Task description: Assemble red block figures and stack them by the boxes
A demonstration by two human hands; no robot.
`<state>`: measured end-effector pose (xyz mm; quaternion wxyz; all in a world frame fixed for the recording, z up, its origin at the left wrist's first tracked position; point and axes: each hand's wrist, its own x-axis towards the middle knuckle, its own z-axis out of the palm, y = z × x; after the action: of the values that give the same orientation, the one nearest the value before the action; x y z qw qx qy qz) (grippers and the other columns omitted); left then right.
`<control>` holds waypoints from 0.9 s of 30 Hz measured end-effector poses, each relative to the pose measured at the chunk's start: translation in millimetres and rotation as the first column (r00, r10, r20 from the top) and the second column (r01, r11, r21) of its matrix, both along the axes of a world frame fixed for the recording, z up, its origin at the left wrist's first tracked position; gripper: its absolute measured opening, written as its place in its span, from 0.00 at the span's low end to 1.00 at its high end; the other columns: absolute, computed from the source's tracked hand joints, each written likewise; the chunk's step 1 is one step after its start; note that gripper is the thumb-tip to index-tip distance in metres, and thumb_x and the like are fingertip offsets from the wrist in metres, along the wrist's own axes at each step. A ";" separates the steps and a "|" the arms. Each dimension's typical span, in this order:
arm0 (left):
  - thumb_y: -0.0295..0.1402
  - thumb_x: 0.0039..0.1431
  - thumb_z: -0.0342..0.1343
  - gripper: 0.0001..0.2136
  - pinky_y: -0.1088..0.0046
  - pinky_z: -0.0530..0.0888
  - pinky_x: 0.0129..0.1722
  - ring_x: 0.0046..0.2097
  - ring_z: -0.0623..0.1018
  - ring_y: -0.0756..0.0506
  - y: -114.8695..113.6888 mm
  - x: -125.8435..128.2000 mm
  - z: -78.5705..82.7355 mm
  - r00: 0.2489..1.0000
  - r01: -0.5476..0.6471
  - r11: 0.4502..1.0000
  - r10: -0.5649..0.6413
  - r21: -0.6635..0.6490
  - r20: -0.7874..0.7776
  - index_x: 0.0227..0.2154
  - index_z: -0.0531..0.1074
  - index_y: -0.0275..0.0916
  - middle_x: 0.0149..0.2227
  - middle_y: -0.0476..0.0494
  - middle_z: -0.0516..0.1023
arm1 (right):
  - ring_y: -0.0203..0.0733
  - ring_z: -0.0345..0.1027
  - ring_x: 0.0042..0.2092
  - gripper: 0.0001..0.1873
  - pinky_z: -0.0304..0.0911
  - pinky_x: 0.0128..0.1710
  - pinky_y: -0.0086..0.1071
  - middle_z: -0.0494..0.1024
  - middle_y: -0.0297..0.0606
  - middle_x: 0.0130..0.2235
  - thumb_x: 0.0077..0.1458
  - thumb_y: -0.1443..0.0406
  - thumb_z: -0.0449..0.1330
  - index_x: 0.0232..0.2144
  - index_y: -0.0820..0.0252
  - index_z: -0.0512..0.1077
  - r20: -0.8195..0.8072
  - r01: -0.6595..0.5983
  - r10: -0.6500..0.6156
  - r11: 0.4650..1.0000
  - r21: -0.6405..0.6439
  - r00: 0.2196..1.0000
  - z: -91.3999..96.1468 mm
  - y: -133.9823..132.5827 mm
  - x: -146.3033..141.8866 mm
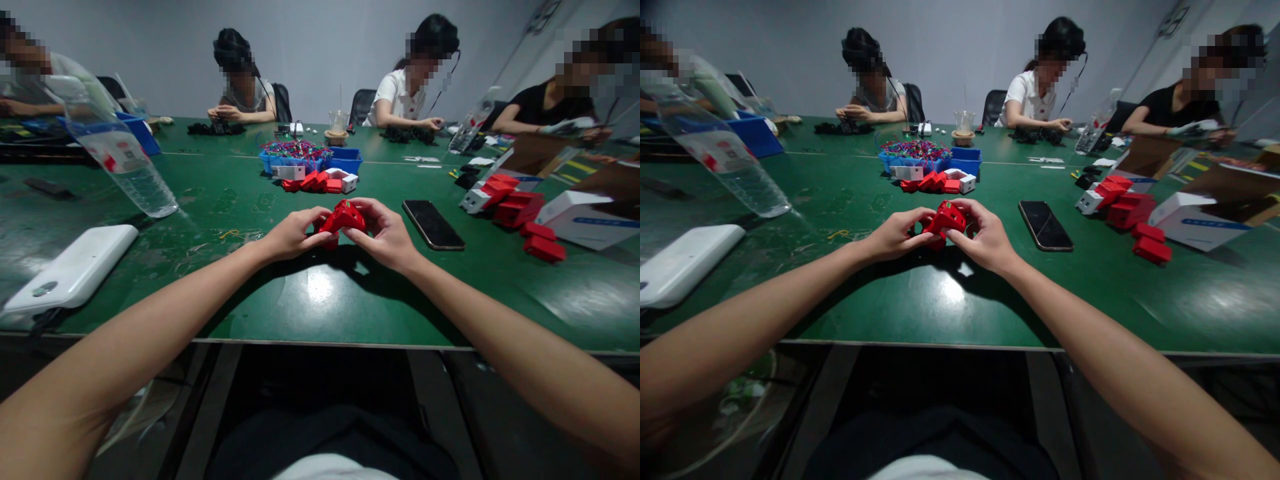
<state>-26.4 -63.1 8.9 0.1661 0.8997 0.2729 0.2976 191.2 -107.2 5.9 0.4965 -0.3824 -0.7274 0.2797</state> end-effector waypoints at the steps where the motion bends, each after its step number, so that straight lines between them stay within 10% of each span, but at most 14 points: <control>1: 0.41 0.60 0.54 0.17 0.69 0.72 0.45 0.43 0.78 0.45 0.7 -0.6 0.2 1.000 0.005 1.000 -0.005 0.006 -0.012 0.49 0.68 0.38 0.45 0.41 0.78 | 0.46 0.72 0.46 0.27 0.69 0.45 0.39 0.76 0.43 0.47 0.49 0.56 0.67 0.49 0.57 0.67 -0.001 -0.003 0.003 1.000 0.001 1.000 0.2 -0.1 0.1; 27: 0.35 0.56 0.57 0.20 0.62 0.71 0.48 0.48 0.74 0.40 3.1 -5.4 -3.7 0.977 0.088 0.994 -0.072 0.069 -0.198 0.51 0.66 0.37 0.48 0.36 0.76 | 0.35 0.67 0.32 0.24 0.59 0.27 0.28 0.80 0.38 0.45 0.50 0.60 0.66 0.51 0.56 0.74 0.309 -0.174 0.129 0.977 0.122 0.942 5.8 -15.5 -4.1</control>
<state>-31.8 -60.0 5.2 0.1155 0.9405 0.2397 0.2112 187.1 -122.6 11.7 0.3843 -0.3255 -0.8401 0.2013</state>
